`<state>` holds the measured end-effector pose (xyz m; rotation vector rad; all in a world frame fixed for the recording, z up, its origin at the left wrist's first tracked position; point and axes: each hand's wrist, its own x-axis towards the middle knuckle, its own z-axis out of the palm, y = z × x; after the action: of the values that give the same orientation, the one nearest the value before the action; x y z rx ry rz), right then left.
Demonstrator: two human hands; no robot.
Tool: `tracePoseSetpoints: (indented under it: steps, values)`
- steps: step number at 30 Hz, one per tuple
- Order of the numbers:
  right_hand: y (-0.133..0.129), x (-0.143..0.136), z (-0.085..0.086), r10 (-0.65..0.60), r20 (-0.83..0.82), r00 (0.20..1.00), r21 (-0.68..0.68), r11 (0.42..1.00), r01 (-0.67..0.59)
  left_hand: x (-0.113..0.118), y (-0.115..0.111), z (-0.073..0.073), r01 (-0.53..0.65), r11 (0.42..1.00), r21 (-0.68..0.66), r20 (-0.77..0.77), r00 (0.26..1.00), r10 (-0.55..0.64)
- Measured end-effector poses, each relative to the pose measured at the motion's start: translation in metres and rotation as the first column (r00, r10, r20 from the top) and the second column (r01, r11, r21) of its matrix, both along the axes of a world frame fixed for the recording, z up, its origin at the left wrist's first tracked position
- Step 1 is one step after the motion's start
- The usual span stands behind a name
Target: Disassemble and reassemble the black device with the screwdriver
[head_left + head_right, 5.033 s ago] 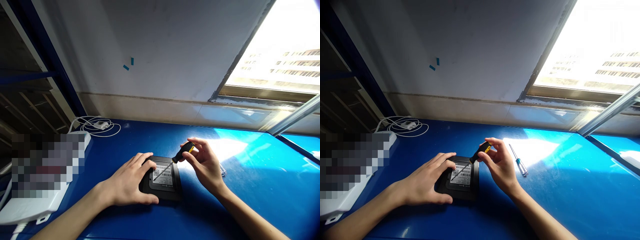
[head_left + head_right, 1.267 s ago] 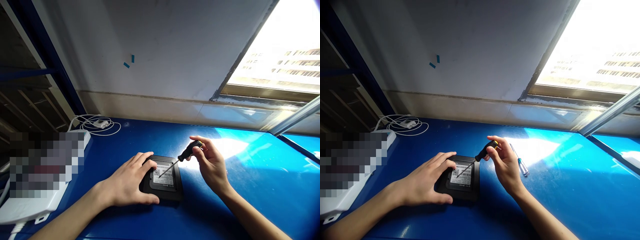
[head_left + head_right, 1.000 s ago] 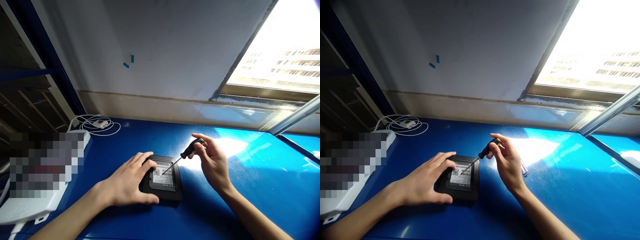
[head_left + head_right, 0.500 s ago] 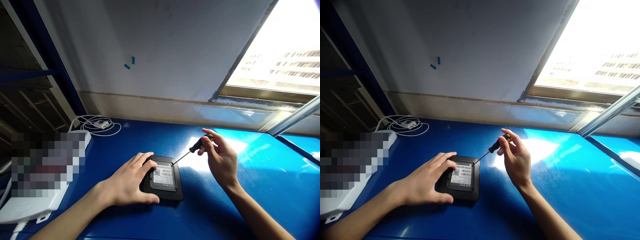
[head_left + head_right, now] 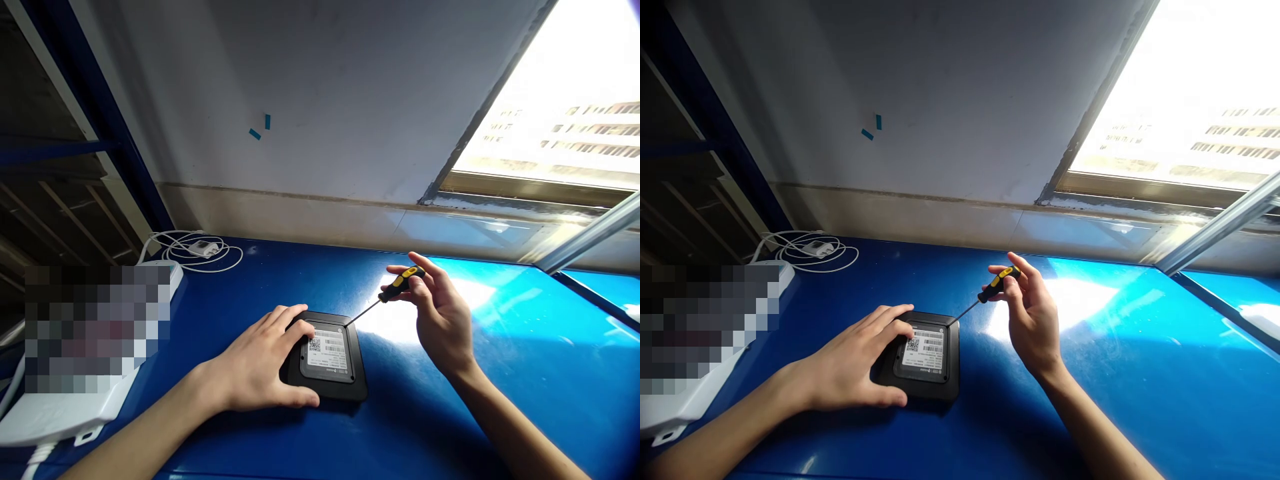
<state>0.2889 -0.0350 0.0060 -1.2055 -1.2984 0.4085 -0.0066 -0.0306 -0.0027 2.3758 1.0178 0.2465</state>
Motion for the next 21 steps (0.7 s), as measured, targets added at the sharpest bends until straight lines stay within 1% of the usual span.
tracePoseSetpoints:
  steps: [3,5,8,10,13,16,21]
  values:
    - [-0.001,-0.003,0.0,0.085,-0.113,0.99,-0.001,0.996,-0.086,-0.001,0.001,-0.002,0.004,1.0,0.005,0.004,1.0,-0.004]
    - [-0.001,-0.004,-0.001,0.076,-0.13,0.989,0.004,0.997,-0.076,-0.001,0.001,-0.003,0.006,1.0,0.004,0.001,1.0,-0.006]
    - [0.001,-0.004,-0.002,0.014,-0.09,0.996,-0.003,1.0,-0.014,-0.001,0.001,-0.002,0.002,1.0,0.01,-0.004,1.0,-0.002]
    - [0.001,-0.003,-0.002,-0.005,-0.076,0.997,-0.012,1.0,0.004,0.0,0.001,0.0,0.0,1.0,0.006,-0.018,1.0,0.0]
    - [0.002,-0.002,-0.001,0.042,-0.129,0.991,-0.02,0.999,-0.045,0.001,0.001,0.0,0.002,1.0,-0.002,-0.043,0.999,-0.002]
    - [0.002,-0.003,0.0,0.092,-0.192,0.977,-0.004,0.996,-0.094,0.0,0.001,-0.005,0.006,1.0,0.016,-0.018,1.0,-0.006]
    - [0.002,-0.003,-0.003,0.049,-0.146,0.988,0.007,0.999,-0.048,-0.003,0.001,-0.011,0.005,0.999,0.039,0.016,1.0,-0.005]
